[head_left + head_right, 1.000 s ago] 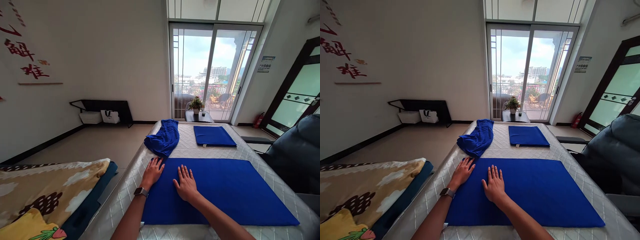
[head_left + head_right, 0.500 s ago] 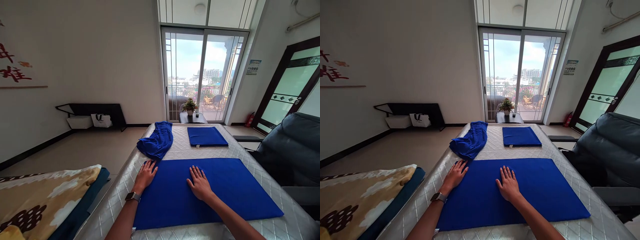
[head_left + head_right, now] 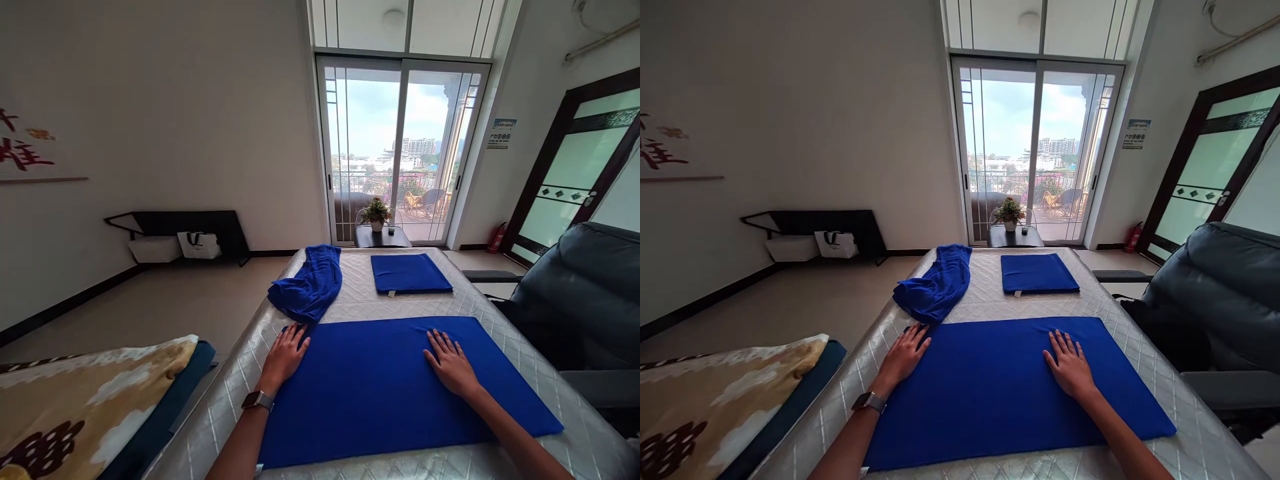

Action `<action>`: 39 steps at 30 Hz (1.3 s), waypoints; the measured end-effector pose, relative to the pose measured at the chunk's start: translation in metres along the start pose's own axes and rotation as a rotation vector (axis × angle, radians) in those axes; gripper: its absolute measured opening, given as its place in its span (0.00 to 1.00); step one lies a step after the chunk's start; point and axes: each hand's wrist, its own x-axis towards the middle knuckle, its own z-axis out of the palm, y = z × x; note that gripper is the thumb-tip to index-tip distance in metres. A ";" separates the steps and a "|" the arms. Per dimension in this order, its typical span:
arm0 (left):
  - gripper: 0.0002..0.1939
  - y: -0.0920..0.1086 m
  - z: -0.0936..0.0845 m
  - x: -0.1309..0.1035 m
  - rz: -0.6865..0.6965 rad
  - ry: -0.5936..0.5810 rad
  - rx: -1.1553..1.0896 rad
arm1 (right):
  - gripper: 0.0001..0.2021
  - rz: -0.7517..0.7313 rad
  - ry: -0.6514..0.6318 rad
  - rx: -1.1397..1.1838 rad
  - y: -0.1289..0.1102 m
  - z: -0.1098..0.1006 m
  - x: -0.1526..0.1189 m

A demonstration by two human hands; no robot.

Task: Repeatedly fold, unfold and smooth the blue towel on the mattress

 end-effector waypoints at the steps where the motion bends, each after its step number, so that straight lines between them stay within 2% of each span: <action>1: 0.29 -0.001 0.001 0.000 0.001 0.000 0.000 | 0.37 0.017 0.005 -0.006 0.012 0.001 0.002; 9: 0.30 -0.005 0.006 0.002 -0.002 -0.012 0.020 | 0.38 0.154 0.072 -0.024 0.126 0.013 0.012; 12: 0.31 -0.006 0.007 0.002 -0.005 -0.033 0.023 | 0.39 0.208 0.078 -0.026 0.157 0.016 0.015; 15: 0.31 -0.008 0.009 0.003 0.000 -0.030 0.025 | 0.41 0.222 0.091 -0.026 0.168 0.017 0.016; 24: 0.29 -0.006 0.008 0.002 0.018 0.001 0.014 | 0.38 0.263 0.107 -0.078 0.161 0.014 0.012; 27: 0.30 -0.004 0.006 0.001 0.002 -0.008 0.004 | 0.35 0.363 0.137 -0.221 0.138 0.001 0.012; 30: 0.30 -0.002 0.004 0.000 -0.015 -0.022 0.012 | 0.32 0.344 0.221 -0.349 0.085 -0.016 0.015; 32: 0.30 -0.001 0.004 -0.001 -0.017 -0.016 0.018 | 0.31 0.215 0.232 -0.326 0.035 -0.025 0.018; 36: 0.29 -0.001 0.005 0.000 -0.013 -0.001 0.031 | 0.32 -0.103 0.076 -0.056 -0.071 -0.026 0.024; 39: 0.29 -0.002 0.006 0.000 -0.002 0.007 0.031 | 0.33 -0.295 -0.011 0.084 -0.127 -0.020 0.030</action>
